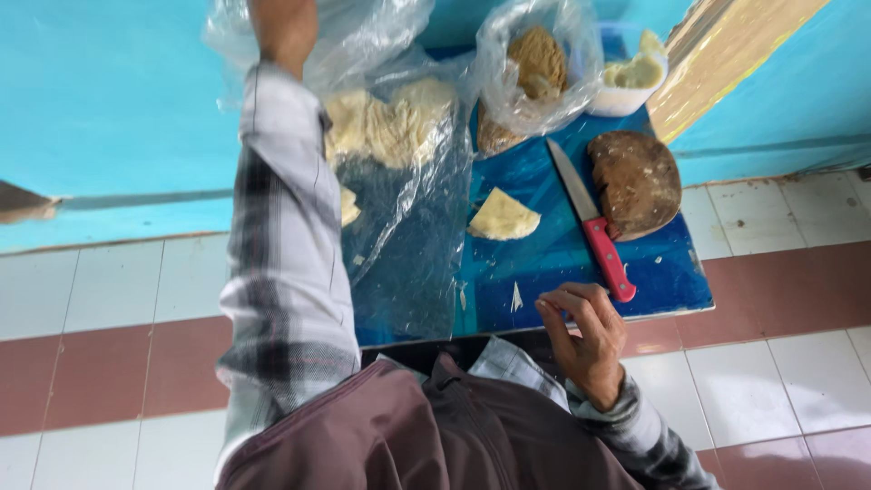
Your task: The person sits at a low table and folds thin pastry sheets into triangular parcels one at a time, pressing the edges and placing each finished triangle on the table. They occasionally reach into a plastic bag of filling, add a small portion to a wrapper, and use a knife to trim or cut a wrapper.
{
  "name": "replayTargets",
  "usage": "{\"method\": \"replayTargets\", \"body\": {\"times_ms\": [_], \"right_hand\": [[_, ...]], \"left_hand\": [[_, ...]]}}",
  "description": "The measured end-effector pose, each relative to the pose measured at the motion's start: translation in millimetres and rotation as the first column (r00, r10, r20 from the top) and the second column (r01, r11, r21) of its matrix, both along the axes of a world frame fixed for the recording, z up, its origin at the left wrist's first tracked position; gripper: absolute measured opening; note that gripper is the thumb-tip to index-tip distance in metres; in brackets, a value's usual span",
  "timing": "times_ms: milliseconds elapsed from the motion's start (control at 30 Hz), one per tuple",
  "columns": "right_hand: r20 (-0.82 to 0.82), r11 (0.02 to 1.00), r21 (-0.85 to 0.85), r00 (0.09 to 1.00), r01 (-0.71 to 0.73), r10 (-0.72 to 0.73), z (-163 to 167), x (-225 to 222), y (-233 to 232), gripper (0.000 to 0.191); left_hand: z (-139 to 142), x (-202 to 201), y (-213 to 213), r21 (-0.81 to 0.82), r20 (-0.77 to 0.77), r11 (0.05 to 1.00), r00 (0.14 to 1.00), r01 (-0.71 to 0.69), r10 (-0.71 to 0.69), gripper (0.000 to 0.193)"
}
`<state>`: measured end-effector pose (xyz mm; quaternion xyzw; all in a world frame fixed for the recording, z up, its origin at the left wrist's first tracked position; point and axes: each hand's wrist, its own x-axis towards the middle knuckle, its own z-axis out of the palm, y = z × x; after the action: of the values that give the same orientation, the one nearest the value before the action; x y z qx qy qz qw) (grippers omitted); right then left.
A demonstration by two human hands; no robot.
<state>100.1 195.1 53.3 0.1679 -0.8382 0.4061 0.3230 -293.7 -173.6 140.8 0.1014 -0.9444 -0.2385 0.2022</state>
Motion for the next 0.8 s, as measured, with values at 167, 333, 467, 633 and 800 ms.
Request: {"method": "replayTargets", "body": {"times_ms": [167,333,467,633,800], "right_hand": [[0.001,0.98,0.196,0.999,0.046,-0.047,13.4,-37.1,12.6,0.026],[0.119,0.893,0.404,0.979,-0.198,0.163,-5.6,-113.3,-6.5,0.03],[0.205,0.877,0.424,0.967,-0.227,0.151,-23.1,-121.2,-12.9,0.025],[0.192,0.901,0.374,0.969,-0.218,0.155,-28.9,-118.0,-7.4,0.018],[0.196,0.904,0.349,0.963,-0.246,0.187,-29.0,-116.5,-2.3,0.016]], "left_hand": [[0.2,87.5,38.6,0.138,-0.438,0.918,0.854,0.372,-0.28,0.018],[-77.5,262.3,111.1,-0.036,-0.136,0.645,0.636,0.763,-0.76,0.013],[-101.0,301.5,124.5,0.073,-0.074,0.722,0.725,0.688,-0.684,0.013],[-115.8,299.1,132.8,0.111,-0.07,0.77,0.778,0.628,-0.625,0.013],[-141.3,287.9,138.1,0.124,0.01,0.829,0.835,0.546,-0.551,0.014]]}}
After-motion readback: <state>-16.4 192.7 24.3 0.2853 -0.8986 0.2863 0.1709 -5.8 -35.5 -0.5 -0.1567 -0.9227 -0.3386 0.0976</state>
